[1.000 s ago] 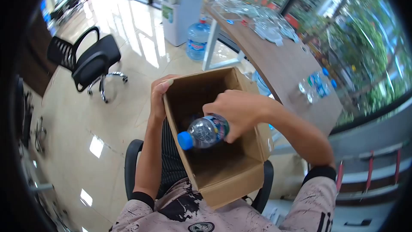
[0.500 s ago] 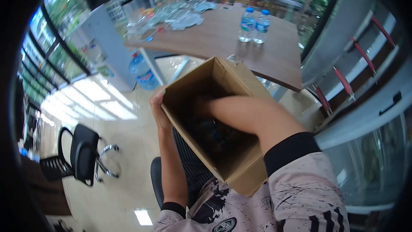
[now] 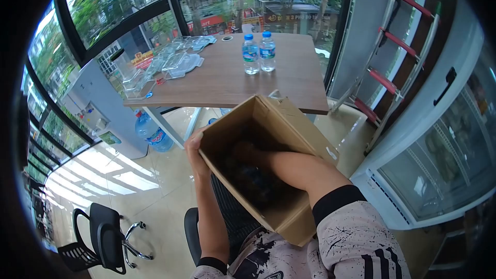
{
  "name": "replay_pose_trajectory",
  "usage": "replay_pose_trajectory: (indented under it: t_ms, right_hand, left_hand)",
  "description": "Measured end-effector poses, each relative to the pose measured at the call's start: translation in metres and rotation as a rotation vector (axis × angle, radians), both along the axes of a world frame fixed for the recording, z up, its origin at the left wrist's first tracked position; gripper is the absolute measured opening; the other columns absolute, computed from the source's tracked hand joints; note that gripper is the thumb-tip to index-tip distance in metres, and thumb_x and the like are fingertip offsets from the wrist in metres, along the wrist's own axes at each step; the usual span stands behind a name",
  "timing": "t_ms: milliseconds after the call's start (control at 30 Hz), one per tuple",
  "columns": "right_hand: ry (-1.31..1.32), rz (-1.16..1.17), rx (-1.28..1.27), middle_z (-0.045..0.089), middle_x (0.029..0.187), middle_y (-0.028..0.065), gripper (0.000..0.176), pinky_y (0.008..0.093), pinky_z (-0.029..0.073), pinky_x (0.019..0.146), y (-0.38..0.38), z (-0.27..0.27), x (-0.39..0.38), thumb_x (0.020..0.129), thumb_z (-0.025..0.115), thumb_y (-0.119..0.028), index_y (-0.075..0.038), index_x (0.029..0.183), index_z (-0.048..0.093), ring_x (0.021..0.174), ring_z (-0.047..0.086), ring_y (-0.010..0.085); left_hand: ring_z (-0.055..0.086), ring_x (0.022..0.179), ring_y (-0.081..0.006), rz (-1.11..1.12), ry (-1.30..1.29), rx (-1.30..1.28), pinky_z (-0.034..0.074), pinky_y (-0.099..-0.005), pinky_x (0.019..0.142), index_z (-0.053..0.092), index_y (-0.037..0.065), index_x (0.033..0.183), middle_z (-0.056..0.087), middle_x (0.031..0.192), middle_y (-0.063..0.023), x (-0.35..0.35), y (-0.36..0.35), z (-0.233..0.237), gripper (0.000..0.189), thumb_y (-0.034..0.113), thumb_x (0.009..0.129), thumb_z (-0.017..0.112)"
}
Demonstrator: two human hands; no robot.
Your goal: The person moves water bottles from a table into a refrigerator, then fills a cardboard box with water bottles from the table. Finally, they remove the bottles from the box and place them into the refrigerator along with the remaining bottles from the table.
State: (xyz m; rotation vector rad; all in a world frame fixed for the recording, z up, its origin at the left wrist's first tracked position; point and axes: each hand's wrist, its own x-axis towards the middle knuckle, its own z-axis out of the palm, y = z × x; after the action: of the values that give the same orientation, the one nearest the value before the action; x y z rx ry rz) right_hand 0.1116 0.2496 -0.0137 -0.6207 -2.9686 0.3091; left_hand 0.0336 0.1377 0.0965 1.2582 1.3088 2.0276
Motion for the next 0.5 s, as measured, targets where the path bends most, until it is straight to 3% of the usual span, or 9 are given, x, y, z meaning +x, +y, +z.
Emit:
replay_pose_trajectory:
  t_ms: [100, 167, 233, 267, 300, 333, 400, 467, 500]
  right_hand:
    - [0.019, -0.003, -0.024, 0.063, 0.108, 0.0191, 0.034, 0.0368, 0.047, 0.088, -0.013, 0.018, -0.003, 0.081, 0.063, -0.030, -0.004, 0.103, 0.065, 0.104, 0.060, 0.0250]
    - [0.031, -0.009, -0.036, 0.063, 0.107, 0.0192, 0.034, 0.0369, 0.047, 0.088, -0.026, 0.051, -0.001, 0.081, 0.063, -0.031, -0.004, 0.102, 0.066, 0.104, 0.060, 0.0250]
    - [-0.589, 0.502, 0.134, 0.064, 0.109, 0.0168, 0.043, 0.0353, 0.045, 0.091, -0.042, 0.136, 0.000, 0.075, 0.069, -0.033, -0.002, 0.104, 0.067, 0.105, 0.060, 0.0245]
    - [-0.585, 0.379, -0.031, 0.067, 0.099, 0.0173, 0.041, 0.0383, 0.048, 0.085, -0.045, 0.158, 0.006, 0.072, 0.070, -0.036, -0.002, 0.096, 0.069, 0.094, 0.064, 0.0291]
    - [-0.306, 0.443, 0.041, 0.067, 0.092, 0.0173, 0.041, 0.0390, 0.051, 0.078, -0.040, 0.166, 0.015, 0.073, 0.070, -0.038, -0.004, 0.095, 0.069, 0.089, 0.065, 0.0295]
    - [-0.179, 0.491, -0.049, 0.068, 0.083, 0.0155, 0.038, 0.0396, 0.051, 0.073, -0.033, 0.186, 0.022, 0.072, 0.071, -0.038, -0.005, 0.091, 0.069, 0.080, 0.066, 0.0300]
    - [0.203, 0.605, -0.502, 0.066, 0.074, 0.0068, 0.024, 0.0297, 0.052, 0.065, -0.009, 0.222, 0.046, 0.081, 0.068, -0.021, -0.001, 0.094, 0.064, 0.069, 0.064, 0.0145]
    - [0.637, 0.448, -0.791, 0.064, 0.077, 0.0040, 0.015, 0.0242, 0.050, 0.061, 0.053, 0.212, 0.048, 0.085, 0.063, -0.012, 0.000, 0.095, 0.063, 0.067, 0.061, 0.0111]
    - [0.748, 0.223, -0.810, 0.064, 0.080, 0.0047, 0.014, 0.0233, 0.049, 0.060, 0.087, 0.211, 0.052, 0.083, 0.063, -0.009, 0.000, 0.094, 0.063, 0.067, 0.060, 0.0097]
  left_hand:
    - [0.059, 0.087, -0.0220, -0.005, 0.030, -0.019, 0.044, -0.0304, 0.081, 0.063, -0.009, 0.099, 0.064, 0.094, -0.0145, -0.013, -0.001, -0.015, 0.056, 0.040, 0.083, 0.040]
    - [0.059, 0.091, -0.0222, -0.070, -0.171, 0.036, 0.045, -0.0316, 0.083, 0.060, -0.007, 0.104, 0.064, 0.098, -0.0138, -0.023, -0.005, -0.026, 0.055, 0.040, 0.085, 0.040]
    - [0.058, 0.094, -0.0227, -0.037, -0.144, 0.039, 0.045, -0.0335, 0.086, 0.057, -0.006, 0.107, 0.063, 0.101, -0.0145, -0.029, -0.014, -0.031, 0.053, 0.040, 0.085, 0.040]
    - [0.059, 0.091, -0.0219, 0.017, -0.253, 0.073, 0.045, -0.0317, 0.083, 0.060, -0.008, 0.103, 0.063, 0.097, -0.0147, -0.030, -0.019, -0.033, 0.054, 0.039, 0.084, 0.041]
    - [0.059, 0.087, -0.0210, 0.074, -0.363, 0.111, 0.044, -0.0300, 0.080, 0.063, -0.011, 0.099, 0.064, 0.093, -0.0149, -0.031, -0.024, -0.036, 0.056, 0.038, 0.082, 0.041]
    - [0.060, 0.087, -0.0209, 0.057, -0.354, 0.102, 0.045, -0.0297, 0.080, 0.062, -0.011, 0.100, 0.065, 0.093, -0.0148, -0.029, -0.034, -0.028, 0.054, 0.037, 0.083, 0.041]
    - [0.060, 0.086, -0.0208, 0.132, -0.372, 0.116, 0.045, -0.0295, 0.079, 0.062, -0.010, 0.099, 0.065, 0.093, -0.0147, -0.026, -0.051, -0.017, 0.054, 0.036, 0.083, 0.041]
    - [0.059, 0.085, -0.0202, 0.204, -0.346, 0.107, 0.045, -0.0291, 0.078, 0.062, -0.010, 0.097, 0.065, 0.093, -0.0144, -0.034, -0.071, -0.026, 0.054, 0.037, 0.082, 0.041]
    - [0.059, 0.085, -0.0202, 0.241, -0.358, 0.124, 0.045, -0.0291, 0.078, 0.062, -0.010, 0.097, 0.065, 0.093, -0.0144, -0.032, -0.080, -0.024, 0.054, 0.037, 0.082, 0.041]
